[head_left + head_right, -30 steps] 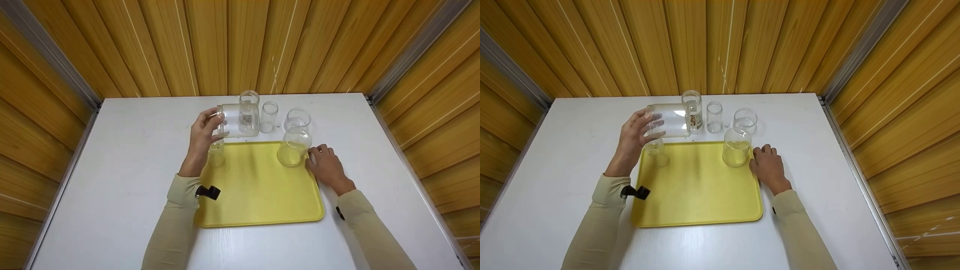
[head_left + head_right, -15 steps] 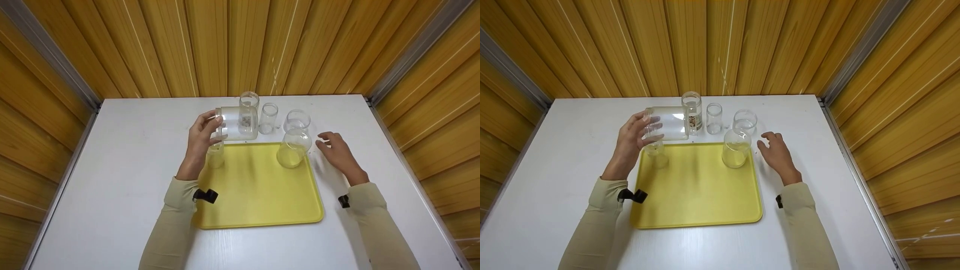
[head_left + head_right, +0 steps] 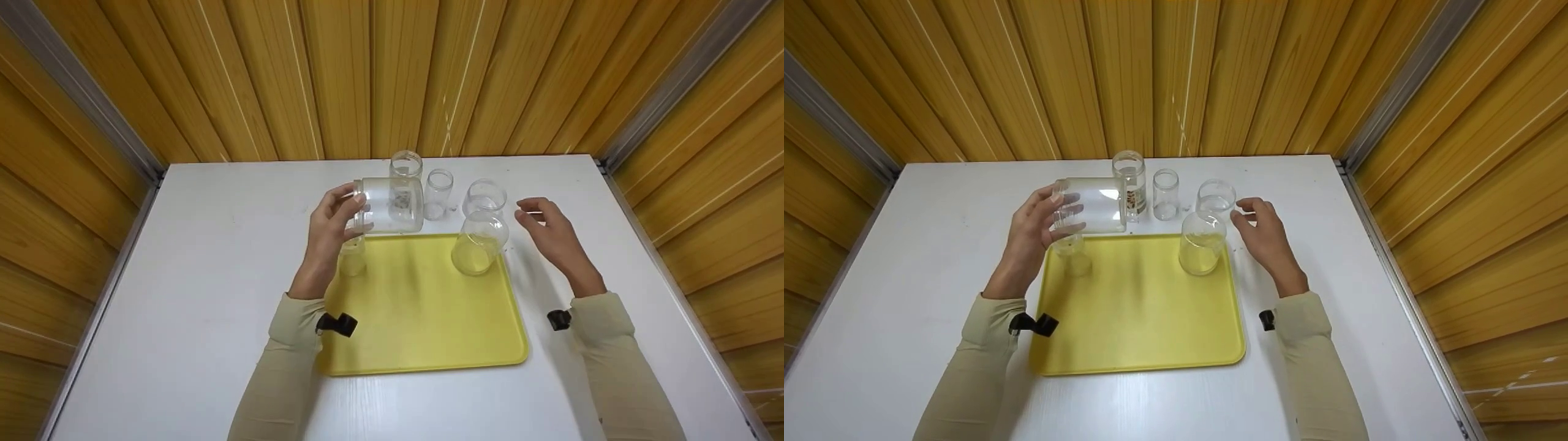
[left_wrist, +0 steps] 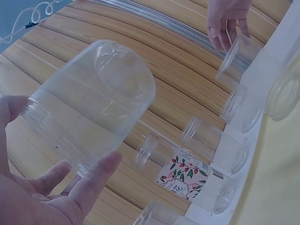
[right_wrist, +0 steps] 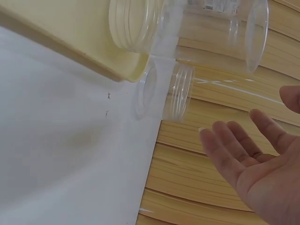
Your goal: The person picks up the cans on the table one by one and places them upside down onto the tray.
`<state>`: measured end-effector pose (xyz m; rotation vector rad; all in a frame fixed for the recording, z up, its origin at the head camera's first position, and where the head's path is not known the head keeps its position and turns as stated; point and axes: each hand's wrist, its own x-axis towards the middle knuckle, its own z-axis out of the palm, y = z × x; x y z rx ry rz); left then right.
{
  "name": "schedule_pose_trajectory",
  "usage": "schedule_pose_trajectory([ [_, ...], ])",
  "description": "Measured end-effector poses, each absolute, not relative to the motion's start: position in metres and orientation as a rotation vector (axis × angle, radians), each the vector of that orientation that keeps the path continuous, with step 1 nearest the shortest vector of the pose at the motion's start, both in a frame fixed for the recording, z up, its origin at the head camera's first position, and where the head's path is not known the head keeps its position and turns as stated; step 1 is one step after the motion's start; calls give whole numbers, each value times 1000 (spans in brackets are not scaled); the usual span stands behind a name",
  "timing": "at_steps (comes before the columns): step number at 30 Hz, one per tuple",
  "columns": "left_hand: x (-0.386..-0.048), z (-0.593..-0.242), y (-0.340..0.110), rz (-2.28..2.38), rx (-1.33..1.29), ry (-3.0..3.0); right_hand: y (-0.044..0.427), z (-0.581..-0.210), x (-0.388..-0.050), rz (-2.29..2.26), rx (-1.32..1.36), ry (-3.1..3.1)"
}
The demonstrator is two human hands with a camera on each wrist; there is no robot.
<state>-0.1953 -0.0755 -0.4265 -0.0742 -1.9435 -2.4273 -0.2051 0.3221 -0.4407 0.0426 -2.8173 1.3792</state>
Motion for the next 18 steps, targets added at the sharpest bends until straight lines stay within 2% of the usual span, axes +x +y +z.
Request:
schedule_pose_trajectory([
  [7,-193,-425,-74,-2446,-85,-1930,313,-428,-203,1460,36,-2734],
  [18,-191,-426,-70,-2471,-83,-1920,296,-415,-199,1603,247,-2634],
])
